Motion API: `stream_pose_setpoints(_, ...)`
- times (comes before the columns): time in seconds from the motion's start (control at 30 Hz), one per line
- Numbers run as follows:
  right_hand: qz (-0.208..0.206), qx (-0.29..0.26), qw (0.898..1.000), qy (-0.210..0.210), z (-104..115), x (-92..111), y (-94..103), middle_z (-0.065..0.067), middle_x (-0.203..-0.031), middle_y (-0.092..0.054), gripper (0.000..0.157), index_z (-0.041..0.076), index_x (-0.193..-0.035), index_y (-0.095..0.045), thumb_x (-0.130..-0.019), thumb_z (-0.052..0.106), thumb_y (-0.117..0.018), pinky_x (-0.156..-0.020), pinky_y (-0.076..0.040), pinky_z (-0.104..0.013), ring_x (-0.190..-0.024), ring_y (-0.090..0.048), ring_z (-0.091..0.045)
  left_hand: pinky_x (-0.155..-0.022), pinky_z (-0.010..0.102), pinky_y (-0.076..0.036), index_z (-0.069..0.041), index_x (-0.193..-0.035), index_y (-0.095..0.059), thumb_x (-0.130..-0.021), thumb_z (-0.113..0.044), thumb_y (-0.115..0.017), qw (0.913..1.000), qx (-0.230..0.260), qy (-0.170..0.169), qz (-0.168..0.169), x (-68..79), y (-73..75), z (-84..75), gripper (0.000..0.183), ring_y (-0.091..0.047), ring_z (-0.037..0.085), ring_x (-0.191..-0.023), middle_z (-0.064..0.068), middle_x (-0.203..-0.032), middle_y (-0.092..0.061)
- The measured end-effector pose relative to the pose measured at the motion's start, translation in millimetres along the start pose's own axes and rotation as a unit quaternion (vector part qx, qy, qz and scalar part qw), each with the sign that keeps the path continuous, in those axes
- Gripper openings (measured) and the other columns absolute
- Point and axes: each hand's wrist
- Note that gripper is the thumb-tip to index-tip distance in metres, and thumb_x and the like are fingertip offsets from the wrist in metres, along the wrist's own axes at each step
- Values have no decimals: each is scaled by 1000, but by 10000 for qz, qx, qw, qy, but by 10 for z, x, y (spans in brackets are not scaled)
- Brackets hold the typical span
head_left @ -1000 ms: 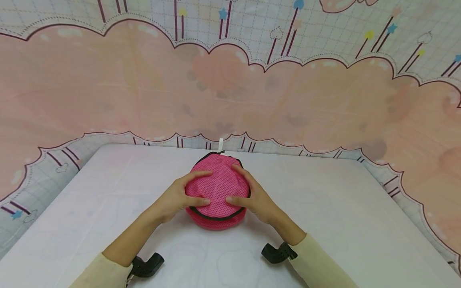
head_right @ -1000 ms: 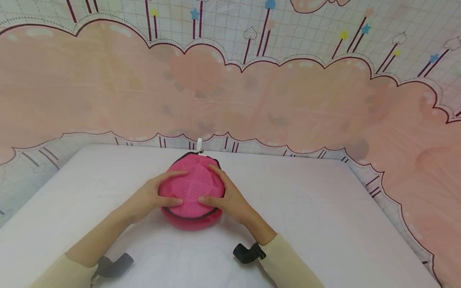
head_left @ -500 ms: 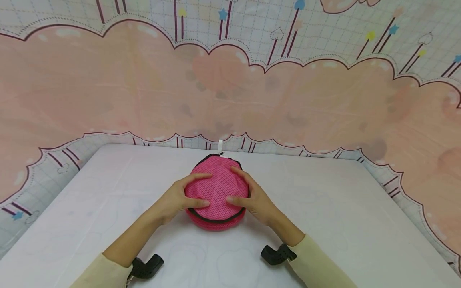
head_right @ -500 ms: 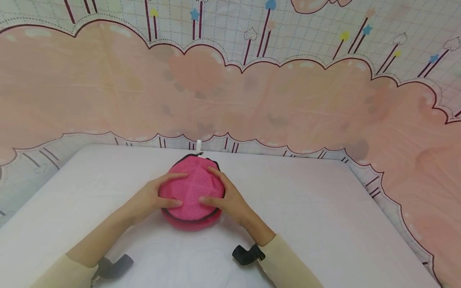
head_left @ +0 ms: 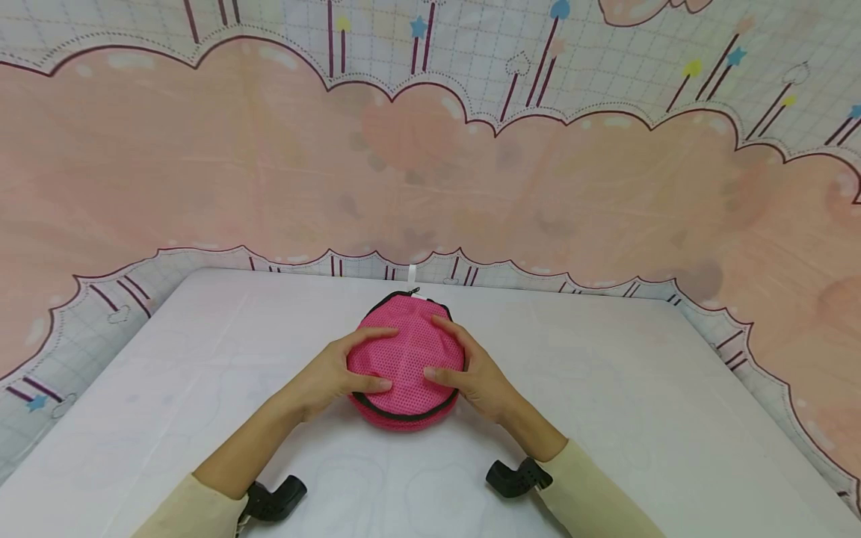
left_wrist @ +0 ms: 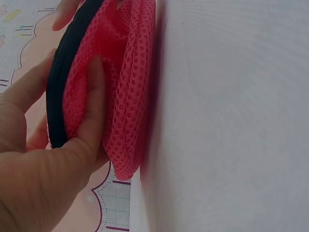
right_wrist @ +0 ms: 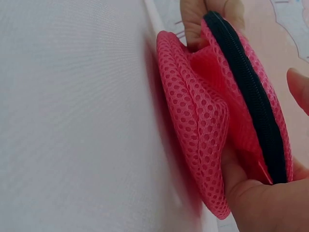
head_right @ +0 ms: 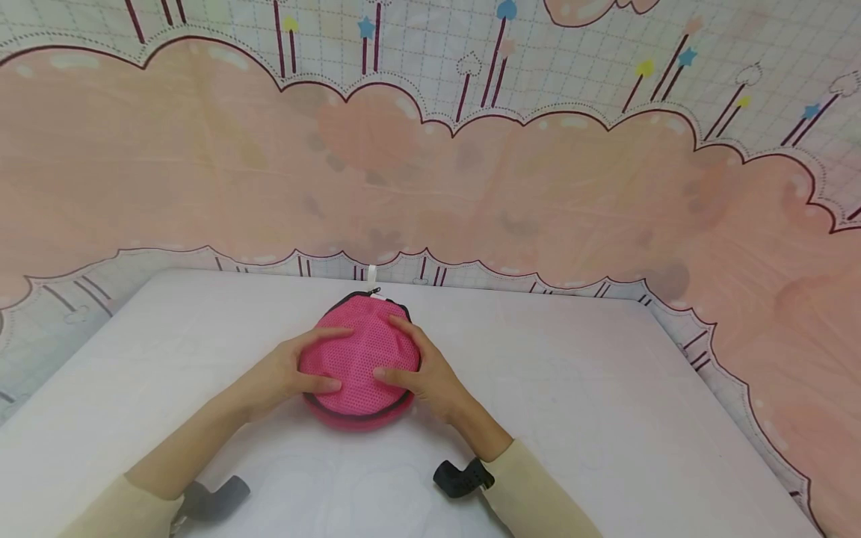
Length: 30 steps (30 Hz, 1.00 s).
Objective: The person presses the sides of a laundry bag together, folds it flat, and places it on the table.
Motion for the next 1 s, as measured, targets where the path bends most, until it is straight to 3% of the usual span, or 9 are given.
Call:
stream_pose_setpoints(0.77, 160, 93, 9996, -202, -7, 6, 3, -9, -148, -31, 79, 20, -148, -33, -82, 8, -75, -103, -38, -32, -131, -37, -26, -90, 33, -47, -19, -140, -48, -77, -12, -81, 9992, 352, 165, 110, -3, 15, 20, 72, -52, 28, -115, 18, -139, -41)
stream_pose_setpoints(1.0, 195, 679, 9971, -289, 23, 9, 47, -8, -148, -32, 76, 22, -148, -33, -84, 11, -74, -103, -38, -34, -130, -40, -26, -93, 36, -45, -21, -140, -48, -78, -15, -80, 9991, 225, 339, 98, -2, 10, 0, 70, -52, 29, -115, 16, -140, -40)
Point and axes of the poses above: each hand's wrist, its own x-axis away from the middle knuckle, its own y-axis out of the back of the hand, z = x × y
